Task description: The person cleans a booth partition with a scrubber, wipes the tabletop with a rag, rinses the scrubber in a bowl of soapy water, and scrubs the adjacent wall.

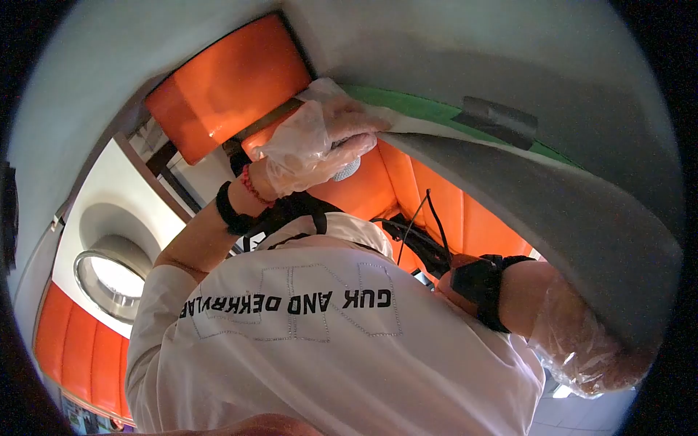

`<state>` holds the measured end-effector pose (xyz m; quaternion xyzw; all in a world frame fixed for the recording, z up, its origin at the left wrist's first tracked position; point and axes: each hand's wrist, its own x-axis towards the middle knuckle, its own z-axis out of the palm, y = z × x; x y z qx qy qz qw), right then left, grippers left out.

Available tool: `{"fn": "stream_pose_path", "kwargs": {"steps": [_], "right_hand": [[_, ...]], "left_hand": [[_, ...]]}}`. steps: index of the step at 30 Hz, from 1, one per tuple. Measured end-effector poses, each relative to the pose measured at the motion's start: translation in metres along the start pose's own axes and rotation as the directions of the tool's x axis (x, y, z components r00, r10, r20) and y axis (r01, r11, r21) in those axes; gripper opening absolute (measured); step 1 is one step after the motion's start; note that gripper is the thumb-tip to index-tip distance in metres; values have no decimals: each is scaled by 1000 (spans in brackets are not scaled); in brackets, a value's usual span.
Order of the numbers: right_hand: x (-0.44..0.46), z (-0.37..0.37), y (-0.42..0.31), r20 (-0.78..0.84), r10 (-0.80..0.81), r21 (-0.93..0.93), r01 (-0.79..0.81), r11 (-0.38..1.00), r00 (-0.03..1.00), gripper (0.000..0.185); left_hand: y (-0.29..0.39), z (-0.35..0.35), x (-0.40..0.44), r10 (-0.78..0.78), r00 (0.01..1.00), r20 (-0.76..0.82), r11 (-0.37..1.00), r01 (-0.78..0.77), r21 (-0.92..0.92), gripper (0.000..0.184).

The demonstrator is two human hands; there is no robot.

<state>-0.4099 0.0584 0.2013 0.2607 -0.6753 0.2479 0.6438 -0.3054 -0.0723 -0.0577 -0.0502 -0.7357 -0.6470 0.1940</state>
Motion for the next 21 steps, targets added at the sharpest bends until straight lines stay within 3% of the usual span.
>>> {"fn": "stream_pose_path", "kwargs": {"steps": [3,6,9,12,15,18,21], "right_hand": [[2,-1,0,0,-4,-2,4,1000,1000,40],[1,-1,-1,-4,-2,-2,2,1000,1000,40],[2,-2,-2,-7,-1,1,1,1000,1000,40],[2,-3,-2,-10,-1,7,1,1000,1000,40],[3,-3,-1,-14,-12,14,12,1000,1000,41],[2,-4,-2,-9,-16,13,16,1000,1000,41],[1,-4,-3,-11,-13,17,13,1000,1000,41]], "left_hand": [[4,-1,4,-48,998,-51,999,48,-5,22],[5,-9,20,-141,985,104,973,157,-168,24],[13,-6,24,-336,934,121,878,357,-318,27],[20,-7,37,-268,958,105,943,283,-176,31],[27,-7,44,-400,888,227,827,457,-328,27],[30,-7,51,-500,800,333,752,591,-292,21],[9,5,43,-345,912,223,896,390,-212,18]]}}
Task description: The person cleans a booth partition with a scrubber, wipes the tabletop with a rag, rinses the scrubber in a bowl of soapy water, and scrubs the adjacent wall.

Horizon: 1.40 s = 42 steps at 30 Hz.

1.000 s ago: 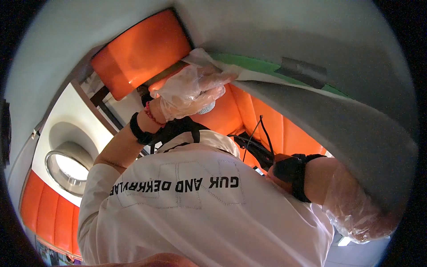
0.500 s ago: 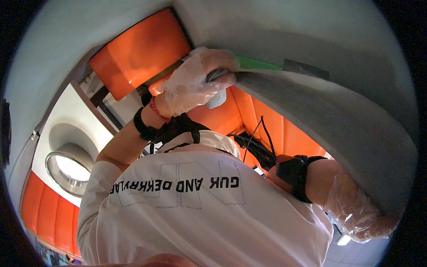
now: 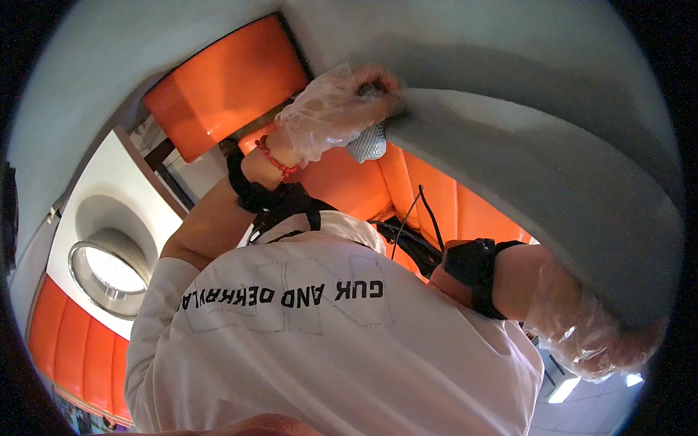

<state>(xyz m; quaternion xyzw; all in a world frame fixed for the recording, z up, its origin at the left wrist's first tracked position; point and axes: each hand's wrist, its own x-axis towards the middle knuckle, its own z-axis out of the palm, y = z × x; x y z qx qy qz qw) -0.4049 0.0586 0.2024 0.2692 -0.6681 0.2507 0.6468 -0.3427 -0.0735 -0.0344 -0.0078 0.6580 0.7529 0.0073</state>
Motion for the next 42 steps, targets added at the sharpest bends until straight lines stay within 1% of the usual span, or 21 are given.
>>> {"fn": "stream_pose_path", "kwargs": {"steps": [2,4,6,9,12,15,18,19,20,22,23,25,27,30,32,34,37,40,42], "right_hand": [[1,-1,0,-3,-2,1,2,1000,1000,41],[1,-2,0,-3,-2,3,2,1000,1000,41],[1,-2,-1,-3,-3,7,3,1000,1000,41],[0,-2,-1,-2,-6,10,6,1000,1000,41],[0,-2,-2,3,-8,13,8,1000,1000,41],[1,-3,0,1,-14,9,14,1000,1000,41],[2,-4,0,1,-21,3,21,1000,1000,41],[3,-3,1,5,-23,-1,23,1000,1000,42],[3,-2,1,5,-24,-2,24,1000,1000,42],[2,-1,2,14,-24,-13,24,1000,1000,42],[1,-1,2,18,-27,-18,28,999,999,42],[2,1,5,26,-28,-20,29,999,999,42],[8,5,6,32,-40,-20,41,999,999,42],[12,5,8,41,-61,-44,63,997,997,42],[12,8,8,56,-75,-55,78,995,996,42],[10,11,6,67,-88,-59,92,994,994,42],[8,16,4,88,-98,-62,104,993,991,42],[1,16,3,96,-93,-80,101,992,991,42],[1,15,2,92,-98,-91,106,990,991,42]], "left_hand": [[-13,6,0,117,989,-86,991,-111,71,17],[-11,6,-1,121,984,-134,991,-112,72,18],[-8,3,-3,18,992,-123,1000,-16,16,19],[-6,0,-5,-30,991,-130,999,28,-16,23],[-2,-1,-8,-129,985,-118,989,118,-94,26],[-9,2,-8,-91,979,-184,996,91,-4,25],[-3,0,-12,-150,980,-130,981,131,-146,22],[-8,0,-14,83,981,-173,996,-85,-4,22],[-18,2,-18,314,932,-179,946,-291,144,23],[-11,0,-28,428,898,-102,887,-395,239,29],[-4,3,-39,327,944,-51,929,-311,200,33],[-2,5,-49,244,970,-1,953,-240,183,42],[-14,9,-54,290,957,-8,935,-281,218,50],[-26,-1,-56,203,977,60,956,-211,203,58],[-66,1,-53,339,938,77,804,-331,494,64],[-72,-1,-55,334,942,22,822,-303,483,72],[-75,1,-56,186,982,42,884,-186,429,70],[-71,0,-63,123,992,13,927,-119,356,63],[-84,-2,-70,125,992,-32,926,-105,364,55]]}}
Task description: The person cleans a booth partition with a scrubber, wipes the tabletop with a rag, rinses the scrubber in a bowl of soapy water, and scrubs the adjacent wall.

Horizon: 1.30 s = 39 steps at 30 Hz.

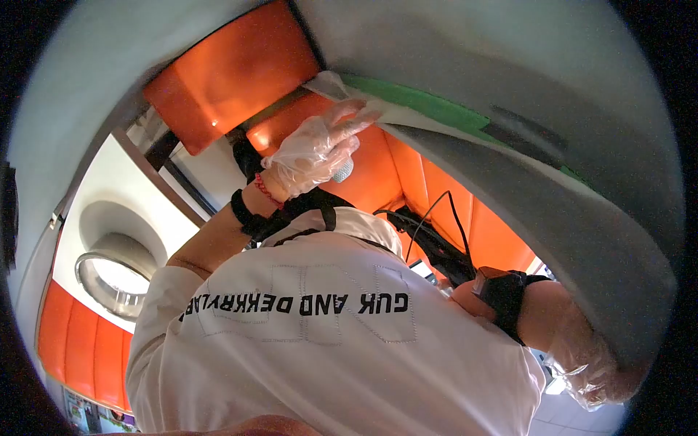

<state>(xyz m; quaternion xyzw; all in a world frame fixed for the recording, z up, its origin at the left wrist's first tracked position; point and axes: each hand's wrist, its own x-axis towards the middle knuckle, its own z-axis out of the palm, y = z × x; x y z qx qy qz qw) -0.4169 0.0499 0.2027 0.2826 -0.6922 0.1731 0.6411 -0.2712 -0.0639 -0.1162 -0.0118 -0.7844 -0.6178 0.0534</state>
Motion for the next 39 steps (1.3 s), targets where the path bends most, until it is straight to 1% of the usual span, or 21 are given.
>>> {"fn": "stream_pose_path", "kwargs": {"steps": [1,4,7,8,9,11,12,13,14,15,16,17,19,21,22,23,24,27,30,33,39], "right_hand": [[0,0,0,-3,0,-3,0,1000,1000,42],[6,4,2,5,-5,-1,5,1000,1000,43],[9,2,4,-5,1,-6,-1,1000,1000,43],[11,1,6,-10,5,-2,-5,1000,1000,43],[10,1,4,-14,10,0,-10,1000,1000,43],[10,-1,5,-22,7,-3,-7,1000,1000,43],[7,-3,5,-23,7,-10,-7,1000,1000,43],[7,-5,4,-25,7,-10,-7,1000,1000,43],[7,-6,4,-28,3,-10,-3,1000,1000,43],[6,-5,4,-28,1,-11,-1,1000,1000,43],[6,-6,3,-33,5,-6,-5,1000,999,43],[5,-7,3,-36,5,-8,-6,1000,999,43],[4,-7,3,-36,0,-9,0,1000,999,43],[2,-7,4,-29,-2,-11,1,1000,1000,43],[2,-7,5,-29,-2,-12,2,1000,1000,43],[1,-7,5,-29,-1,-11,0,1000,1000,43],[1,-7,5,-31,-1,-9,1,1000,1000,43],[-1,-4,8,-18,6,-6,-6,1000,1000,44],[-4,-1,9,-3,5,-5,-5,1000,1000,44],[-5,3,10,14,3,0,-3,1000,1000,44],[-6,2,10,17,-12,-4,12,1000,1000,44]], "left_hand": [[-7,3,-4,-7,1000,-24,1000,7,2,52],[-29,8,0,-33,996,-79,992,23,-122,43],[-38,0,15,-281,957,67,884,286,-371,42],[-38,-5,19,-313,949,27,863,296,-410,33],[-41,-7,22,-271,962,-24,933,257,-251,30],[-53,-3,35,-161,983,-93,982,169,83,25],[-55,0,42,-280,958,-58,958,275,-75,23],[-46,-5,51,-394,919,-23,897,380,-224,22],[-39,-12,63,-556,824,106,747,552,-369,23],[-30,-20,72,-670,696,258,541,696,-472,25],[-58,0,70,-461,877,133,774,471,-423,26],[-109,36,66,-197,980,31,923,196,-332,27],[-122,42,65,-19,1000,7,936,20,-351,29],[-120,39,67,-263,960,96,758,267,-595,29],[-110,33,68,-392,911,126,615,361,-701,29],[-93,34,71,-541,830,136,439,416,-796,29],[-81,34,71,-671,722,171,243,431,-869,29],[-67,33,55,-691,686,230,-4,314,-949,39],[-69,50,42,-686,712,150,-78,132,-988,41],[-64,49,39,-727,661,185,-110,154,-982,40],[-65,55,35,-698,702,144,-153,50,-987,37]]}}
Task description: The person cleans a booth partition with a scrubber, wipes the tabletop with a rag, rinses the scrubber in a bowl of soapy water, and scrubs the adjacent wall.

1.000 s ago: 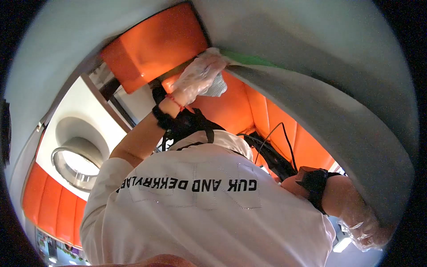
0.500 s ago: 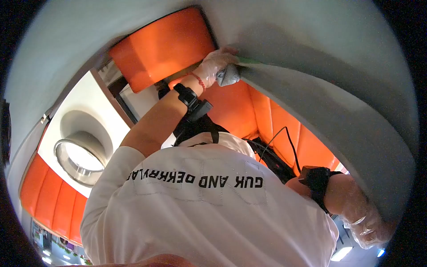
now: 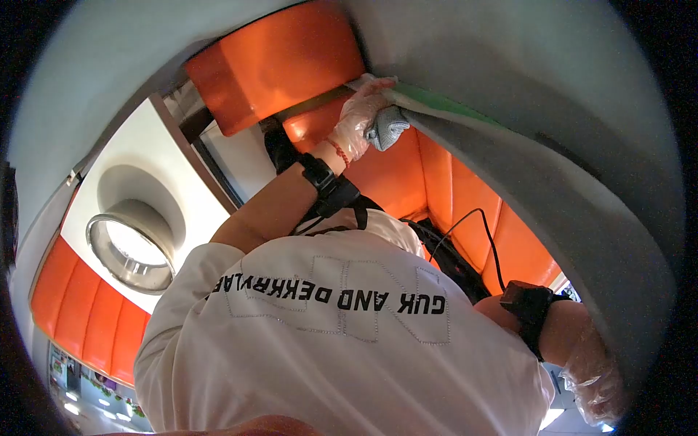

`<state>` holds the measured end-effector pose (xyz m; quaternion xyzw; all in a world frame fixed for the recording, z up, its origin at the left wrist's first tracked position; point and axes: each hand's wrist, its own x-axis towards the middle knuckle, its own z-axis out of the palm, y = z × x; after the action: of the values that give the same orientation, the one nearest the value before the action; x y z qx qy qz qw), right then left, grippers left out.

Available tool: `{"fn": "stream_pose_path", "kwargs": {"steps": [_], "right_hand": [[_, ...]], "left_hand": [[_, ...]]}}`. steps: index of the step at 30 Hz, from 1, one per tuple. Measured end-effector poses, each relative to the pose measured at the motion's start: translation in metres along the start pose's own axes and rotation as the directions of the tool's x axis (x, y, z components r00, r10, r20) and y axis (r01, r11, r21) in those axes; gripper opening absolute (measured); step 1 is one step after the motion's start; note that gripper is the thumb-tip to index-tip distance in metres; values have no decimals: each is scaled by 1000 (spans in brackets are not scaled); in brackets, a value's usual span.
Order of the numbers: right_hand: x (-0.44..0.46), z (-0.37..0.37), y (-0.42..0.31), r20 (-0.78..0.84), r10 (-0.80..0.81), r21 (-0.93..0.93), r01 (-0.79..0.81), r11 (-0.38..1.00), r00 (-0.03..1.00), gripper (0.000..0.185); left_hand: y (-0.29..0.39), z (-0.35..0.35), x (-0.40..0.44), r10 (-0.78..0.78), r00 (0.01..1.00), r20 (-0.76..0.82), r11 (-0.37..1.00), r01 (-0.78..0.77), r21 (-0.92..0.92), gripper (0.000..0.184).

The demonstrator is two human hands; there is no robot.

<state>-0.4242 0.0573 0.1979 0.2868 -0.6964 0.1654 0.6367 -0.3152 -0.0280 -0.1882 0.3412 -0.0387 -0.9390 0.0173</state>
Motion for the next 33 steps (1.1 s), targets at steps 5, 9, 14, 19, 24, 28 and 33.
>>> {"fn": "stream_pose_path", "kwargs": {"steps": [5,9,14,19,24,28,33], "right_hand": [[1,1,0,0,-2,3,2,1000,1000,44],[2,1,-1,-6,1,5,-1,1000,1000,45],[9,3,-3,-20,-30,1,30,1000,999,45],[9,-1,-5,-35,-21,9,22,1000,999,45],[8,-2,-8,-57,-11,21,13,1000,998,45],[6,-7,-9,-80,13,33,-10,999,997,45],[3,-4,-9,-110,32,47,-27,999,993,46]], "left_hand": [[-2,-1,1,10,1000,15,1000,-10,3,36],[3,3,-1,15,1000,-18,987,-12,160,40],[6,6,-6,77,995,69,964,-92,251,41],[24,9,-8,79,954,291,462,-294,837,42],[29,7,12,-46,846,530,-43,-532,845,42],[41,13,0,-17,920,392,308,-368,877,32],[74,4,1,229,934,-276,969,-191,157,32]]}}
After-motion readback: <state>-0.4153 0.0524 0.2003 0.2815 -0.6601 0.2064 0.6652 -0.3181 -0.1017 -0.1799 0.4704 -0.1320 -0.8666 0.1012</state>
